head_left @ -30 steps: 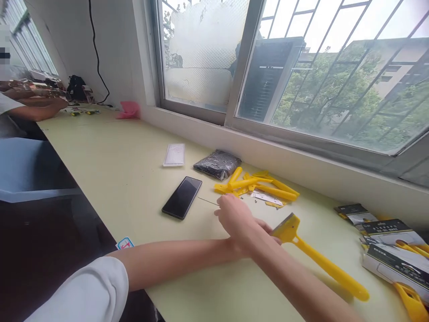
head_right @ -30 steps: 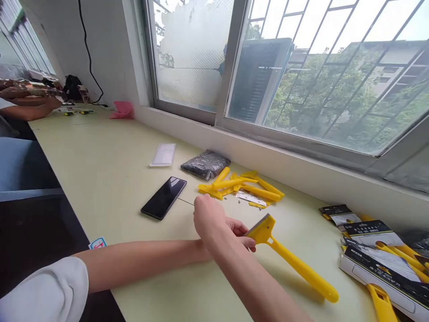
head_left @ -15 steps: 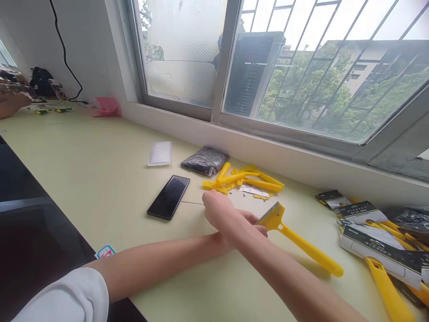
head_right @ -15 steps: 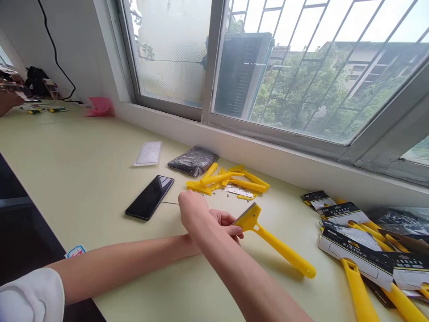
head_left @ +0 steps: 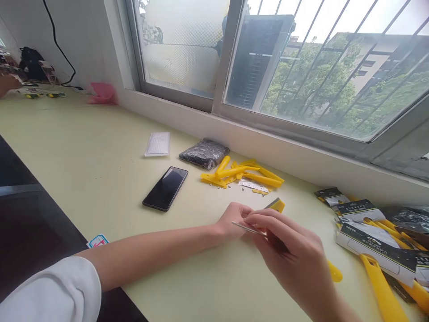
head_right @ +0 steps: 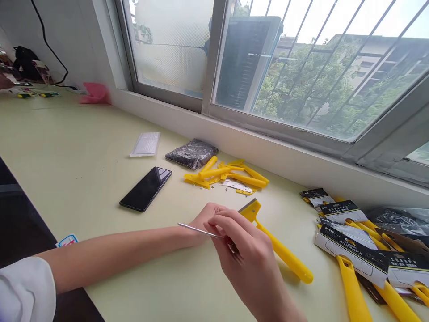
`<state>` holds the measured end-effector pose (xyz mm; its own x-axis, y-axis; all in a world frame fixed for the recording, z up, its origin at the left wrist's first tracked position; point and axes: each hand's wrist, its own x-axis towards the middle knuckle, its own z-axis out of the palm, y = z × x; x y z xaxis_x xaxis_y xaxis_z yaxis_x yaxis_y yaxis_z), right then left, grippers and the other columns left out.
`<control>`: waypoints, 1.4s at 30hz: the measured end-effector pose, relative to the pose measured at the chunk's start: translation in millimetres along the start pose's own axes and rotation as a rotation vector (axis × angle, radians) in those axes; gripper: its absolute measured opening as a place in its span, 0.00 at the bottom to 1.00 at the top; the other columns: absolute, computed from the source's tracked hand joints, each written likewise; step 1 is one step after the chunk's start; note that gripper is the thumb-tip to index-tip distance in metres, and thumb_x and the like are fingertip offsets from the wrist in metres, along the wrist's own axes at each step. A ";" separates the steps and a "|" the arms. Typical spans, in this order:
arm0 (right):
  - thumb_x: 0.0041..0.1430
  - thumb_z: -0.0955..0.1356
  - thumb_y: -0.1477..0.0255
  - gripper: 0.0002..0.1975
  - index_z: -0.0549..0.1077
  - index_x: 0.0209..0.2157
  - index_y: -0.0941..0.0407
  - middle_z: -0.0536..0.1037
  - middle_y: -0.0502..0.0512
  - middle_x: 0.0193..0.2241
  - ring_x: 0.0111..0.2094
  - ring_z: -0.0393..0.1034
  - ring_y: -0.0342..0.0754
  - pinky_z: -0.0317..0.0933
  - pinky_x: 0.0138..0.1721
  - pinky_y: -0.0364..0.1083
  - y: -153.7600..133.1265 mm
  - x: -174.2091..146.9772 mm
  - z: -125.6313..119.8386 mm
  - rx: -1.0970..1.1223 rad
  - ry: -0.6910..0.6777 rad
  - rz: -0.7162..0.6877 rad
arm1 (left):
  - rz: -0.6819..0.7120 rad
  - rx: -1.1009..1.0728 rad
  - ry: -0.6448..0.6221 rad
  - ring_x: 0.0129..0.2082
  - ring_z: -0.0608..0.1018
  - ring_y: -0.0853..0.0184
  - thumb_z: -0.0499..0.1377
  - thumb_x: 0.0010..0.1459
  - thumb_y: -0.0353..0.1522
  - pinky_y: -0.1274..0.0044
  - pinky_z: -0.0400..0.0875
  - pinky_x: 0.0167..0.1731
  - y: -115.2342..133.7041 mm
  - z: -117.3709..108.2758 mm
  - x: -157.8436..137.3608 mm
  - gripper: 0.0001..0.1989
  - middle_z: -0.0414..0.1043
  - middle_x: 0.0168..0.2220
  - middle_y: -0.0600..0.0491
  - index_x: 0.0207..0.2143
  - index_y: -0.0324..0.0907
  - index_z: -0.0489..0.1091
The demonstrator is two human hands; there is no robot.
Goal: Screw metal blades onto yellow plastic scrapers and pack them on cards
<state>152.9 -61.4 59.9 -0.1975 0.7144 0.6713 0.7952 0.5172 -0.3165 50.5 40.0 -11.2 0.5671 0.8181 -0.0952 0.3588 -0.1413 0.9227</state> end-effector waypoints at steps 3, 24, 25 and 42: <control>0.64 0.70 0.77 0.06 0.76 0.41 0.53 0.79 0.51 0.37 0.25 0.68 0.37 0.62 0.27 0.38 8.9 -32.2 -22.9 -0.135 0.097 0.036 | 0.030 -0.326 -0.218 0.39 0.83 0.60 0.63 0.59 0.45 0.70 0.80 0.43 -1.8 5.2 4.5 0.23 0.80 0.40 0.46 0.45 0.32 0.76; 0.61 0.72 0.81 0.12 0.77 0.46 0.55 0.78 0.47 0.34 0.27 0.69 0.35 0.58 0.29 0.38 51.0 -85.0 2.0 -0.563 0.194 -0.036 | 0.208 -0.721 -0.432 0.39 0.80 0.64 0.65 0.56 0.32 0.64 0.78 0.49 1.8 11.7 -10.9 0.10 0.77 0.36 0.48 0.39 0.35 0.78; 0.61 0.72 0.81 0.12 0.77 0.45 0.55 0.78 0.47 0.34 0.27 0.69 0.35 0.58 0.29 0.38 50.5 -84.6 2.4 -0.567 0.193 -0.036 | 0.216 -0.718 -0.439 0.39 0.80 0.64 0.64 0.56 0.32 0.64 0.77 0.50 1.2 12.0 -10.7 0.10 0.77 0.36 0.48 0.39 0.35 0.77; 0.61 0.69 0.49 0.19 0.73 0.32 0.51 0.69 0.44 0.20 0.18 0.61 0.41 0.52 0.20 0.42 29.8 -69.1 -0.1 -0.608 0.227 0.557 | 0.240 -0.655 -0.421 0.38 0.83 0.62 0.61 0.58 0.30 0.64 0.78 0.49 -1.1 12.7 -11.6 0.11 0.78 0.40 0.46 0.42 0.36 0.78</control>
<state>190.3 -95.4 4.2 0.3819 0.6437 0.6632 0.9242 -0.2707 -0.2695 52.9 23.6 -15.7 0.8512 0.5109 0.1205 -0.2404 0.1755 0.9547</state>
